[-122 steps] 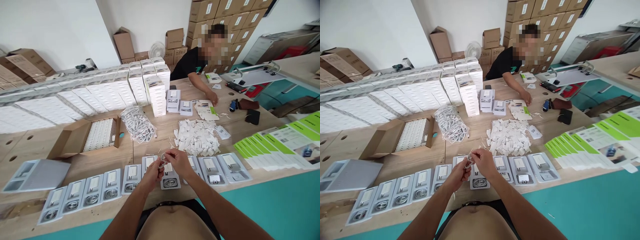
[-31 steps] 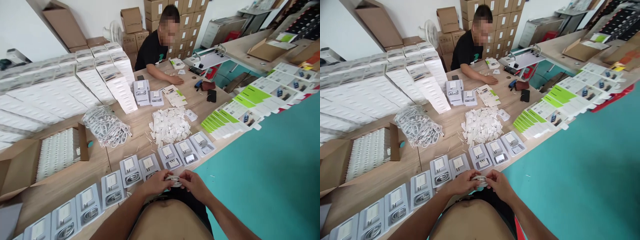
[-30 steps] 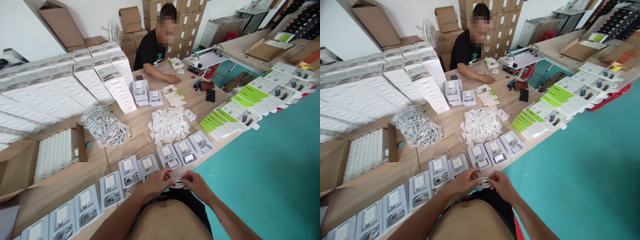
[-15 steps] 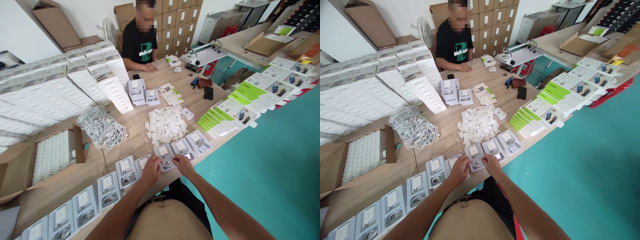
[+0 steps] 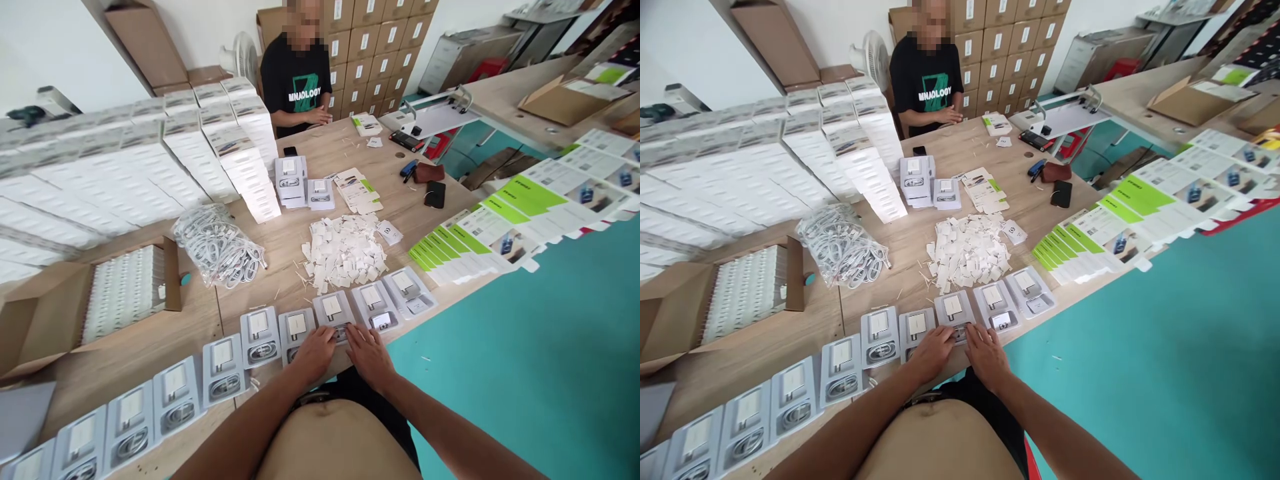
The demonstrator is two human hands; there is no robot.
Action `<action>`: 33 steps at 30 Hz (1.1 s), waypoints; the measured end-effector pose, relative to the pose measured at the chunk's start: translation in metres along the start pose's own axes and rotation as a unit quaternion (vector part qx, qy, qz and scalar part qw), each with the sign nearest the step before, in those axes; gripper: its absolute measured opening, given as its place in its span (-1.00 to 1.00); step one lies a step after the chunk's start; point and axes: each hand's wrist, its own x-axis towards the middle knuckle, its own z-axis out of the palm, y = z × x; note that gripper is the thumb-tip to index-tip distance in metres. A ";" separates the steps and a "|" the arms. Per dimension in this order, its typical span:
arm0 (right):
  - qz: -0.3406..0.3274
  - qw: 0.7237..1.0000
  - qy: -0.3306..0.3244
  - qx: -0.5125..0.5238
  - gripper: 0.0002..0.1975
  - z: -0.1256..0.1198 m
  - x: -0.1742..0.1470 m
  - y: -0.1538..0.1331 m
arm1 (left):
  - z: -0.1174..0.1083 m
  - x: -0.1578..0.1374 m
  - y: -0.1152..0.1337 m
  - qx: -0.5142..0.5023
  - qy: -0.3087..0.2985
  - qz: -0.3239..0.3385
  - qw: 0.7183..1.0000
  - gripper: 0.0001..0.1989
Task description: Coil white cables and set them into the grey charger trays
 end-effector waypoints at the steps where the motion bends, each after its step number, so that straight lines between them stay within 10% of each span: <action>1: -0.003 1.000 -0.007 -0.003 -0.59 -0.001 0.001 -0.001 | 0.001 -0.002 0.000 -0.002 -0.003 0.003 1.000 -0.75; 9: -0.040 0.998 0.005 0.046 -0.60 -0.001 0.006 -0.006 | -0.020 -0.021 -0.010 -0.045 0.005 -0.012 0.999 -0.72; 17: -0.176 0.978 0.089 0.066 -0.49 0.047 -0.001 0.011 | -0.041 -0.095 -0.074 -0.043 0.047 -0.262 0.963 -0.20; 23: -0.244 0.962 0.065 0.098 -0.50 0.021 0.017 0.013 | -0.070 -0.086 -0.128 -0.022 0.138 -0.370 0.918 -0.53; 33: 0.021 0.951 0.054 0.303 -0.65 -0.038 0.037 -0.032 | -0.134 -0.056 -0.232 -0.123 0.202 -0.445 0.864 -0.98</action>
